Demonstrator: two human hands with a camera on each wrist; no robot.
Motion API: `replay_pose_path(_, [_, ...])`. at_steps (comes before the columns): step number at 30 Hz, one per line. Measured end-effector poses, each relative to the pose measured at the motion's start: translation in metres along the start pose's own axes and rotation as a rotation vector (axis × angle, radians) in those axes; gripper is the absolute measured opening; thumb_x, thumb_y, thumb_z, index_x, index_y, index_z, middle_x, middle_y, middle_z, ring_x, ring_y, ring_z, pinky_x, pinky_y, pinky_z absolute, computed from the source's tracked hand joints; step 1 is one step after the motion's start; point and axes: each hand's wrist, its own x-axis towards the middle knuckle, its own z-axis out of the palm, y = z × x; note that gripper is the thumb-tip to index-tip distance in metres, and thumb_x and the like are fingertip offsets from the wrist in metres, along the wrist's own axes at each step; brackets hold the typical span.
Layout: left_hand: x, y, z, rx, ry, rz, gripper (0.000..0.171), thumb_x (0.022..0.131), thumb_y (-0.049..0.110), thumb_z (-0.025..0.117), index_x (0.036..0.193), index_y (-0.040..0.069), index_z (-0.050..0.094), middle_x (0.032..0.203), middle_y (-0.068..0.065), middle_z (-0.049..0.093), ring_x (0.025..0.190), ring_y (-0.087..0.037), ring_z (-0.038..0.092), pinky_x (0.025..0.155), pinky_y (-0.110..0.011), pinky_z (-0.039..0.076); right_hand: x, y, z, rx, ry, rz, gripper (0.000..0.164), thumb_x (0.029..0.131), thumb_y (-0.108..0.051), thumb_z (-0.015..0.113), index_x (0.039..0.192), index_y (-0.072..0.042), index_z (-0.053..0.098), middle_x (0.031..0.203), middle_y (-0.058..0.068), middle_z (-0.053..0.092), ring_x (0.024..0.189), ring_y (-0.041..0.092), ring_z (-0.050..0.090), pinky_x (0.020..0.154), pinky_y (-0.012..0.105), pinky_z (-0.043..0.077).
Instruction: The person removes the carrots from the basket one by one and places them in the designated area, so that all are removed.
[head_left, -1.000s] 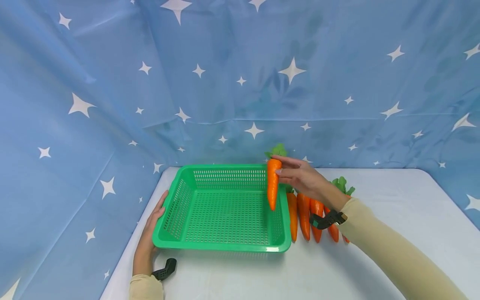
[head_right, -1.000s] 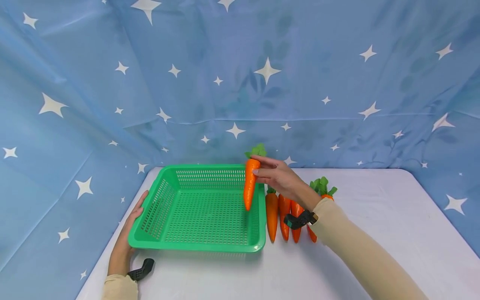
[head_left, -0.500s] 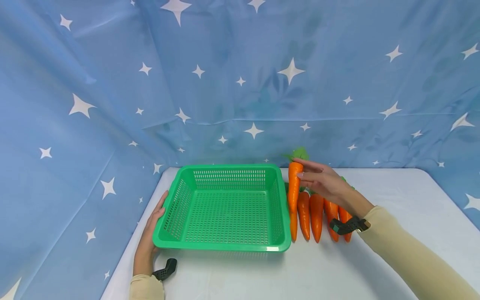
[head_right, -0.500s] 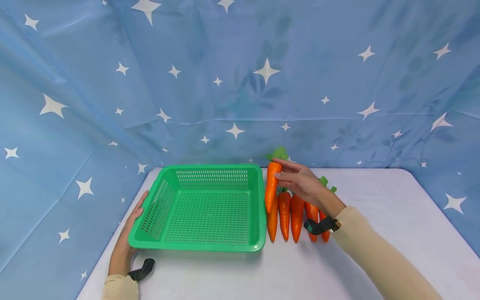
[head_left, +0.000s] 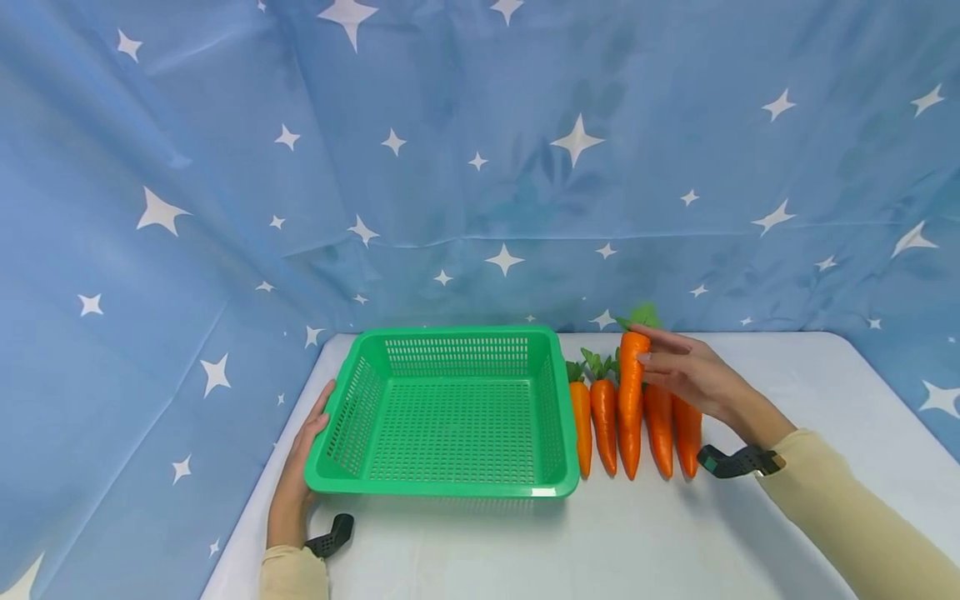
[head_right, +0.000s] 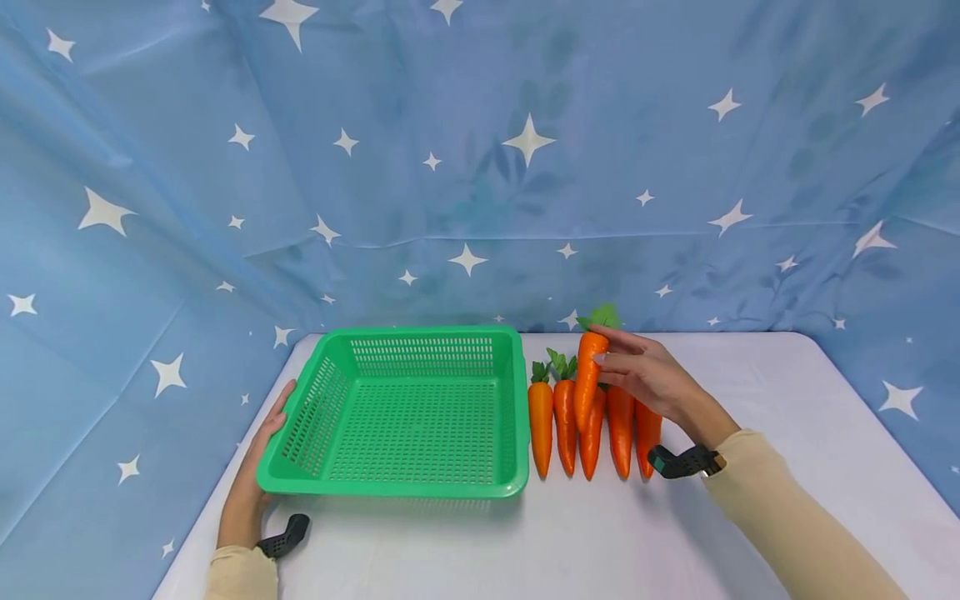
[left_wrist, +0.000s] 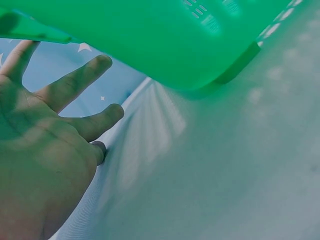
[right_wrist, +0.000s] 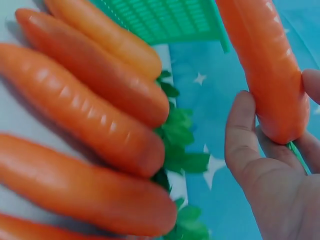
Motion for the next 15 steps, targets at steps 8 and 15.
replay_pose_path(8, [0.000, 0.001, 0.000, -0.005, 0.021, -0.023, 0.066, 0.119, 0.038, 0.029, 0.174, 0.015, 0.001, 0.170, 0.001, 0.026, 0.128, -0.005, 0.057, 0.101, -0.021, 0.050, -0.015, 0.009, -0.028, 0.008, 0.019, -0.002, 0.047, 0.109, 0.001, 0.054, 0.147, -0.025, 0.066, 0.135, -0.006, 0.068, 0.118, 0.017, 0.068, 0.096, 0.036, 0.059])
replay_pose_path(15, [0.004, 0.005, 0.000, 0.025, -0.039, -0.058, 0.069, 0.118, 0.042, 0.025, 0.173, 0.016, -0.008, 0.178, -0.015, -0.004, 0.162, -0.028, 0.007, 0.116, -0.017, 0.029, -0.034, 0.012, -0.051, -0.015, 0.041, 0.010, 0.048, 0.111, -0.001, 0.053, 0.148, -0.028, 0.065, 0.135, -0.008, 0.069, 0.117, 0.015, 0.067, 0.095, 0.034, 0.059])
